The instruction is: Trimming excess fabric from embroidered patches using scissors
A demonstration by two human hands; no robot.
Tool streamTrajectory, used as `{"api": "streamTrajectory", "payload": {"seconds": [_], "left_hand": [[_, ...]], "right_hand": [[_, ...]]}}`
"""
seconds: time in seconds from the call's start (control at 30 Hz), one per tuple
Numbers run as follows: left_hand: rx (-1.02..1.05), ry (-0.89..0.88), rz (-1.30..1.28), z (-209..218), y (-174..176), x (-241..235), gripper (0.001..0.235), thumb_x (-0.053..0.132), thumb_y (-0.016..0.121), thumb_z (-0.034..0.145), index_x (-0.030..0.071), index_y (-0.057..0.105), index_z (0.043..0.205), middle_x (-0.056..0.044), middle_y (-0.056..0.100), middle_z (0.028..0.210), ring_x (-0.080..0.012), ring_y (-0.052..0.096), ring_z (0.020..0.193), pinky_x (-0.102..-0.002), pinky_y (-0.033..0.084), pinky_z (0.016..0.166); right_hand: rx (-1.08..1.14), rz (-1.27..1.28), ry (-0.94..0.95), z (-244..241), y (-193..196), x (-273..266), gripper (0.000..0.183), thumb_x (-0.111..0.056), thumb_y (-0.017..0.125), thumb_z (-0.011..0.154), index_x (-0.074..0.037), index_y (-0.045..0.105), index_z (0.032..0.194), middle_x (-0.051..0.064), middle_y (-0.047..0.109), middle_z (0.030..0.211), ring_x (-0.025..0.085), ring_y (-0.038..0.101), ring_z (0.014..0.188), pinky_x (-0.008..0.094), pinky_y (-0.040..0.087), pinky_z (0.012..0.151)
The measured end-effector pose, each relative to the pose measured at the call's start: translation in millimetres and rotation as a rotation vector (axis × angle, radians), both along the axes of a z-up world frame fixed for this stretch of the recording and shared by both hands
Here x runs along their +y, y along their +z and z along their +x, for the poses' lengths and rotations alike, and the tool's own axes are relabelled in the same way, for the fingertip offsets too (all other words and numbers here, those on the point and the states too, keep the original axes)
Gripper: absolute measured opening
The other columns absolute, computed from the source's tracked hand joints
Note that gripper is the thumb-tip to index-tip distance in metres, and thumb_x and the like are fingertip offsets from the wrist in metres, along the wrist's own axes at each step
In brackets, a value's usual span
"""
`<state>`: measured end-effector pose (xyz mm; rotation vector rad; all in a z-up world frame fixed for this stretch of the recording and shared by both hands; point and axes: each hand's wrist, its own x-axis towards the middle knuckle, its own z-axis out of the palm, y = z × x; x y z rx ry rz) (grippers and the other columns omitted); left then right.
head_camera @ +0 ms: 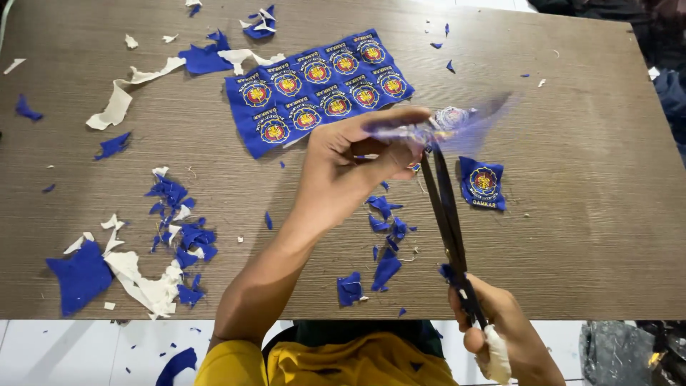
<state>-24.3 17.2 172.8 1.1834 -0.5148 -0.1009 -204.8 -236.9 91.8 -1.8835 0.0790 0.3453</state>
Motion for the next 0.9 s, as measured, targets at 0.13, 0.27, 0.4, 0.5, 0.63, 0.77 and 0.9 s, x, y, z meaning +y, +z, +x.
{"api": "streamTrajectory", "payload": {"seconds": [0.13, 0.27, 0.4, 0.5, 0.63, 0.77, 0.9], "left_hand": [[0.062, 0.019, -0.018, 2, 3, -6, 0.014, 0.014, 0.073, 0.089, 0.011, 0.059, 0.087, 0.0, 0.07, 0.078, -0.0052, 0.068, 0.07, -0.027, 0.069, 0.067], [0.111, -0.011, -0.085, 8, -8, -7, 0.017, 0.006, 0.076, 0.088, 0.01, 0.06, 0.092, -0.006, 0.071, 0.081, -0.01, 0.069, 0.071, -0.029, 0.069, 0.068], [-0.068, -0.017, -0.099, 8, -15, -10, 0.023, 0.005, 0.075, 0.092, 0.014, 0.055, 0.098, 0.001, 0.063, 0.077, -0.0044, 0.057, 0.072, -0.024, 0.06, 0.065], [0.088, -0.034, -0.134, 9, -27, -15, 0.023, 0.002, 0.079, 0.087, 0.011, 0.059, 0.094, -0.007, 0.071, 0.087, -0.0094, 0.064, 0.074, -0.032, 0.069, 0.07], [0.096, -0.037, -0.082, 9, -23, -13, 0.025, 0.003, 0.078, 0.088, 0.012, 0.054, 0.084, -0.004, 0.07, 0.082, -0.0079, 0.063, 0.072, -0.028, 0.066, 0.068], [0.079, -0.121, -0.181, 10, -32, -12, 0.024, 0.0, 0.078, 0.09, 0.013, 0.071, 0.109, -0.013, 0.074, 0.091, -0.014, 0.069, 0.076, -0.034, 0.07, 0.074], [0.071, -0.128, 0.031, 2, 2, -4, 0.079, 0.01, 0.078, 0.091, 0.012, 0.039, 0.16, 0.004, 0.07, 0.076, -0.0003, 0.057, 0.074, -0.022, 0.063, 0.076]], "right_hand": [[-0.091, -0.009, 0.031, 1, 7, 11, 0.086, -0.093, 0.058, 0.058, -0.009, 0.053, 0.074, 0.0, 0.048, 0.066, 0.01, 0.038, 0.059, 0.027, 0.029, 0.047], [-0.014, 0.156, -0.058, -4, 5, 13, 0.092, -0.089, 0.065, 0.054, -0.003, 0.059, 0.085, 0.003, 0.048, 0.075, 0.013, 0.04, 0.066, 0.029, 0.032, 0.057], [-0.067, 0.152, -0.077, -2, 22, 22, 0.091, -0.096, 0.06, 0.058, -0.007, 0.053, 0.077, 0.002, 0.046, 0.073, 0.014, 0.035, 0.066, 0.032, 0.028, 0.059], [-0.12, 0.059, 0.019, 0, 27, 16, 0.091, -0.099, 0.052, 0.065, -0.009, 0.054, 0.078, -0.001, 0.046, 0.073, 0.012, 0.036, 0.066, 0.03, 0.03, 0.058], [0.037, 0.119, -0.153, -2, 24, 16, 0.087, -0.087, 0.058, 0.048, -0.005, 0.051, 0.075, 0.002, 0.042, 0.071, 0.012, 0.032, 0.063, 0.029, 0.017, 0.048], [-0.042, 0.219, -0.108, 0, 23, 16, 0.085, -0.081, 0.077, 0.056, -0.002, 0.054, 0.074, 0.001, 0.04, 0.065, 0.009, 0.027, 0.058, 0.028, 0.016, 0.045], [-0.004, 0.156, -0.144, 2, 19, 12, 0.08, -0.075, 0.075, 0.05, -0.002, 0.054, 0.073, 0.0, 0.037, 0.064, 0.009, 0.026, 0.058, 0.027, 0.015, 0.044]]}}
